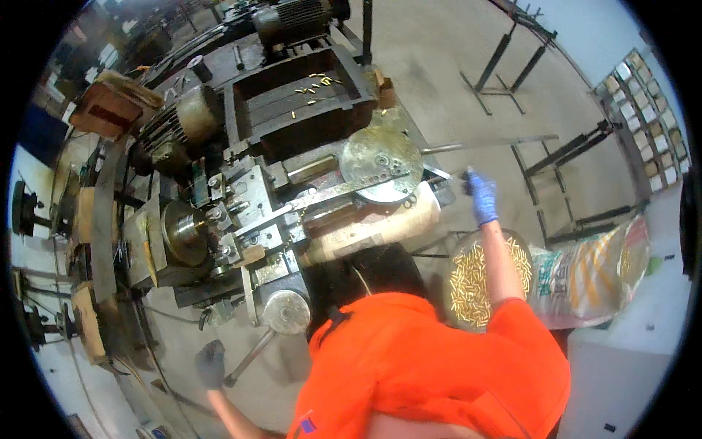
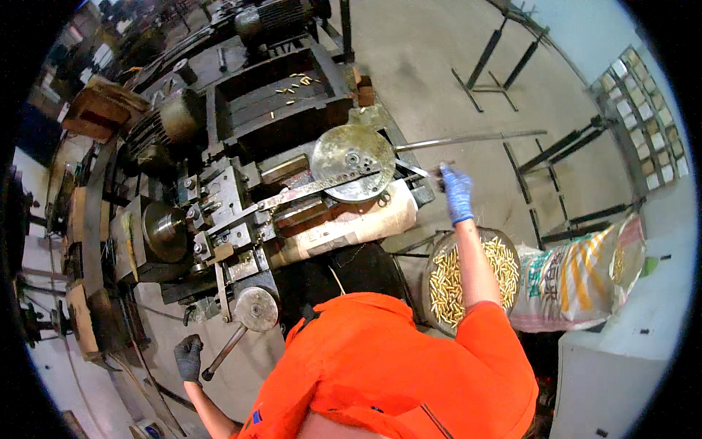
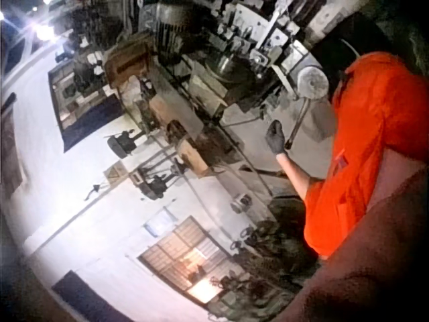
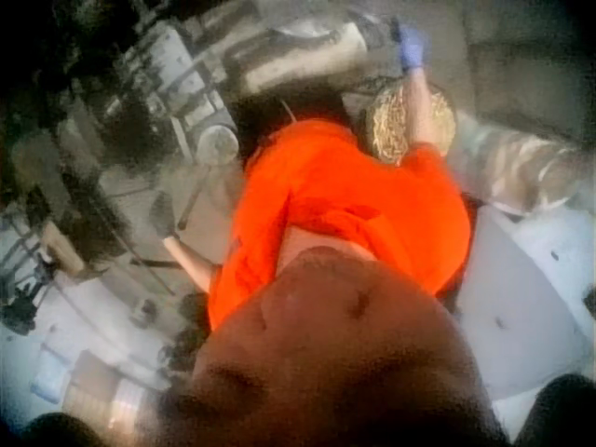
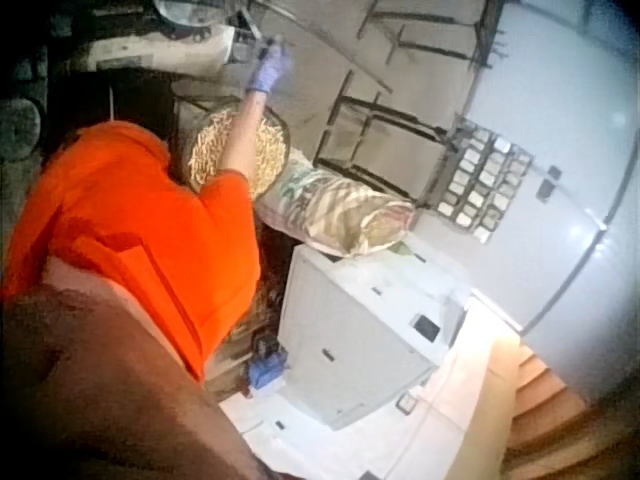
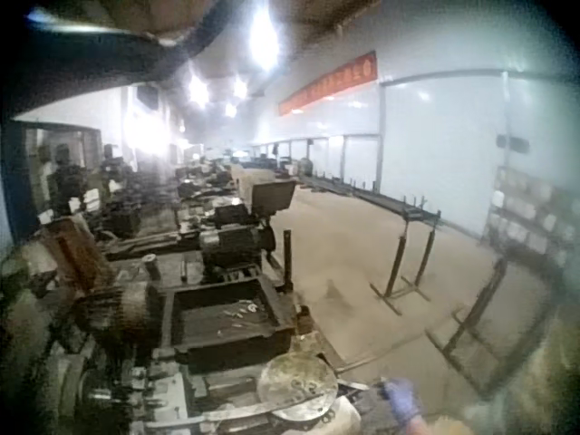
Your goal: The person operates a machine in a workshop, using a long metal rod to manipulate a rotating circular component. They then retrieve a wrench from a nearby table and use it to tighten a bolt on the machine's rotating part. The person continues to adjust the machine using the wrench and the metal rod.
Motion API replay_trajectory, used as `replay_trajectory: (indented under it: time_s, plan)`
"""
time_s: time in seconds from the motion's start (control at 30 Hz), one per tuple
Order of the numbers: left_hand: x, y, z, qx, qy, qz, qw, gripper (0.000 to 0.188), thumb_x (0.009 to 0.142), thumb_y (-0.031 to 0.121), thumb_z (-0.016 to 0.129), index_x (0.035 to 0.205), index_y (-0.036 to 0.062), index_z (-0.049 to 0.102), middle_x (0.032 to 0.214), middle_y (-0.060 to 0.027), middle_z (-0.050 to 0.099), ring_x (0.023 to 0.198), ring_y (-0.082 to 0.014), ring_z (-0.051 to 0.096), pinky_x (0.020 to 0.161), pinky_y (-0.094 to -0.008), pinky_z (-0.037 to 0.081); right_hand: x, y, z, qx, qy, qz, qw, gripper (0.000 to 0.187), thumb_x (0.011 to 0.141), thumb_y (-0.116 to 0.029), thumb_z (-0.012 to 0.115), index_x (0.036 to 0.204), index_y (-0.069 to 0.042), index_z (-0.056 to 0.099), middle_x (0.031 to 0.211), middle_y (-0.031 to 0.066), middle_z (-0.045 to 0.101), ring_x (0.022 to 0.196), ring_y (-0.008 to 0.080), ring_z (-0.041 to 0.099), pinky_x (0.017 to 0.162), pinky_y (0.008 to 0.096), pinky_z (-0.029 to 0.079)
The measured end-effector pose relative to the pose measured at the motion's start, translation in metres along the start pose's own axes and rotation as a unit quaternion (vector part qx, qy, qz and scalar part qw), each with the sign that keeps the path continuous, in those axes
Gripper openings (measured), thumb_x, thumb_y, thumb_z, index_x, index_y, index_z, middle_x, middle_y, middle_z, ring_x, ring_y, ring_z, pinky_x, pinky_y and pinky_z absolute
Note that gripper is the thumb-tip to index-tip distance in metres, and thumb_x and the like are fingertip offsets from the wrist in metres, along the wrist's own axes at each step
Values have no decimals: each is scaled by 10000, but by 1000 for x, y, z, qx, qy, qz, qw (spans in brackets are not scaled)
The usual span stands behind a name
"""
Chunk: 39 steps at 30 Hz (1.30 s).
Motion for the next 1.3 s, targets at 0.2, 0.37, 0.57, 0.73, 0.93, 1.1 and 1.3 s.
replay_trajectory:
  time_s: [0.2,0.37,0.57,0.73,0.93,1.1,1.3]
  plan:
    - [-6,-18,9,23,-16,-7,1000,245,778,161,627,925,-31,664,867,-136,677,795,-199,640,704,-318,487,38,-46,-33,-547,105,-244,793,684,698,-408,704,1261,-79,498,1246,179,524,1168,321,485,983,389,382]
    - [-33,-34,5,-56,3,-144,988,301,837,264,608,871,-29,666,642,-75,615,573,-140,564,560,-294,459,87,-27,-40,-662,62,-249,704,699,707,-409,684,1294,-96,470,1330,188,446,1249,319,405,1027,390,347]
    - [-42,-38,13,-148,12,-162,975,333,847,307,617,804,-19,670,583,-78,577,489,-126,525,470,-285,438,108,-39,-16,-676,21,-177,715,622,710,-374,682,1235,-89,511,1286,203,479,1240,328,410,994,405,372]
    - [-34,-24,19,-153,26,-208,966,338,832,303,636,778,-28,668,562,-78,563,434,-139,506,385,-273,406,143,-33,-17,-669,42,-247,700,589,713,-361,673,1205,-74,521,1243,189,512,1232,329,415,973,413,385]
    - [-38,-21,23,-142,53,-211,966,300,813,267,660,754,-27,666,532,-68,548,389,-133,478,350,-260,381,171,-46,13,-661,32,-242,710,621,698,-295,689,1229,-42,491,1285,194,470,1281,338,341,1021,400,356]
    - [-58,-14,21,-149,85,-249,953,312,810,281,667,741,-23,659,557,-60,557,409,-126,485,355,-256,375,194,-45,20,-637,12,-250,729,618,703,-300,686,1231,-39,500,1262,192,495,1244,346,395,1031,384,346]
    - [-97,-7,39,-149,51,-291,944,328,839,280,631,694,-14,637,518,-51,532,391,-120,478,350,-262,359,226,-31,-37,-692,72,-241,677,602,722,-335,661,1229,-49,509,1298,195,472,1240,331,409,1033,396,336]
Point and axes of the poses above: each hand's wrist, its own x-axis towards the middle knuckle, its own z-axis out of the palm, y = z × x, the point moved 1 cm from there along x, towards the middle knuckle
